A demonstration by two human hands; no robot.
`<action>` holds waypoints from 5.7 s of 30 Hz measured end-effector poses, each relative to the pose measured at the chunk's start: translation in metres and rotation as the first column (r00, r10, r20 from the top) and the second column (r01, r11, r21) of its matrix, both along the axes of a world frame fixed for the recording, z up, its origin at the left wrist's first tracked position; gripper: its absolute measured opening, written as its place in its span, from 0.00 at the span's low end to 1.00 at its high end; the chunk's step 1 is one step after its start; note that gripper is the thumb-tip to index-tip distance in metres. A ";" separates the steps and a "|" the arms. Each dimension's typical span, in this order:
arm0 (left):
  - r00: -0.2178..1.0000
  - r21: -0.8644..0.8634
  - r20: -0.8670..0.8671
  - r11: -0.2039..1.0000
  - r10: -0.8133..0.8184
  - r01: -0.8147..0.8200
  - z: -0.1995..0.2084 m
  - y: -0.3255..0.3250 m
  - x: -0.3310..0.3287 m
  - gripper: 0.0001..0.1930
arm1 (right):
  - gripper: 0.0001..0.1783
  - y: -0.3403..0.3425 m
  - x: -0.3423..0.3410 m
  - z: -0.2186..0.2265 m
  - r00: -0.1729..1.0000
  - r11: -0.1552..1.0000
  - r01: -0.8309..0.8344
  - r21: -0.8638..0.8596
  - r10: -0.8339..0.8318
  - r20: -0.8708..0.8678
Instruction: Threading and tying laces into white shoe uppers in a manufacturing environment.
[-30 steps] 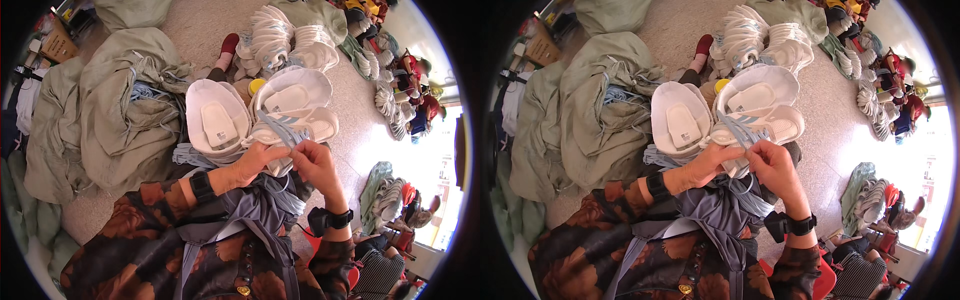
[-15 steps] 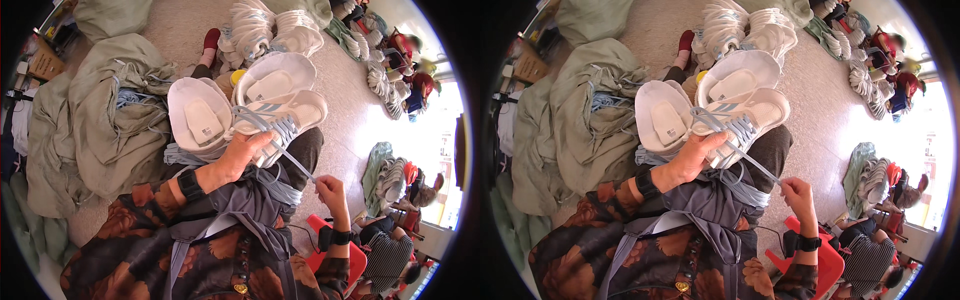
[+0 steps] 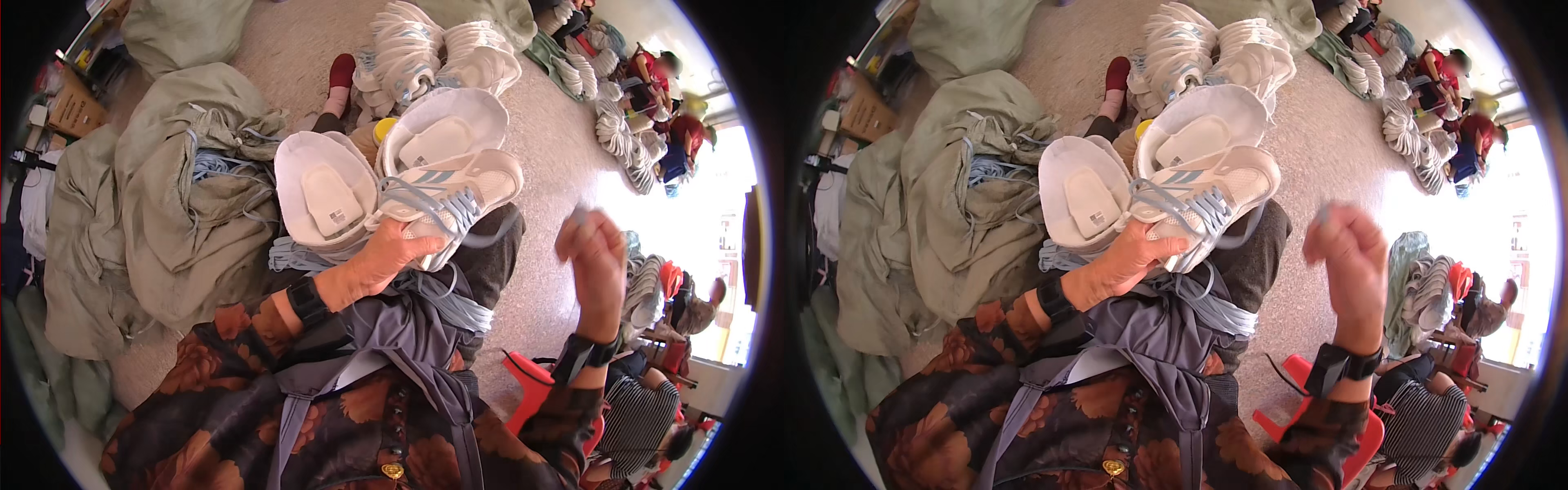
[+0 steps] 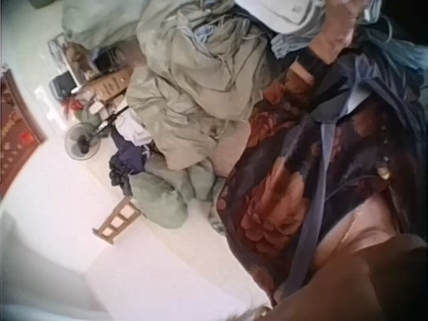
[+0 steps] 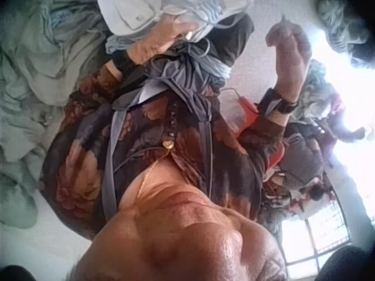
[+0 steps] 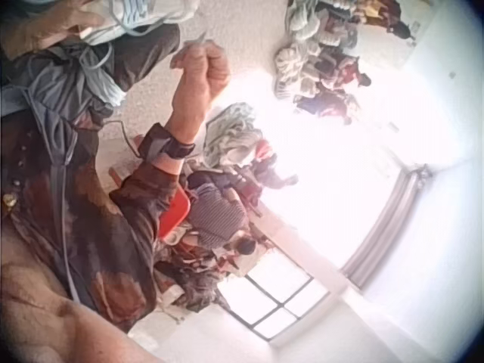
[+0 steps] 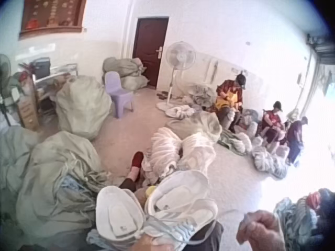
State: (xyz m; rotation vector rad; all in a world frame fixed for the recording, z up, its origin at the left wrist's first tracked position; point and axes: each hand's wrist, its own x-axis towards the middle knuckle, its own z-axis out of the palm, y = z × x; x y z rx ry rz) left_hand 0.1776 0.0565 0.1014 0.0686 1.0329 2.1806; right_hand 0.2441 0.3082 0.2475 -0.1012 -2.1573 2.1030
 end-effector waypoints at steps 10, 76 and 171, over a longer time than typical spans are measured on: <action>0.999 -0.017 0.021 1.000 -0.026 0.026 0.001 0.005 -0.003 0.21 | 0.06 -0.063 -0.028 -0.090 0.992 0.860 -0.123 0.495 0.093 0.085; 0.964 0.067 0.234 0.991 -0.127 0.114 0.011 0.007 -0.012 0.20 | 0.18 0.144 0.283 -0.206 0.530 0.219 -0.637 0.740 -0.572 0.626; 0.988 -0.112 0.102 0.985 -0.117 0.128 0.007 -0.001 0.006 0.19 | 0.06 -0.082 0.009 -0.126 0.934 0.940 0.199 0.276 -0.268 0.237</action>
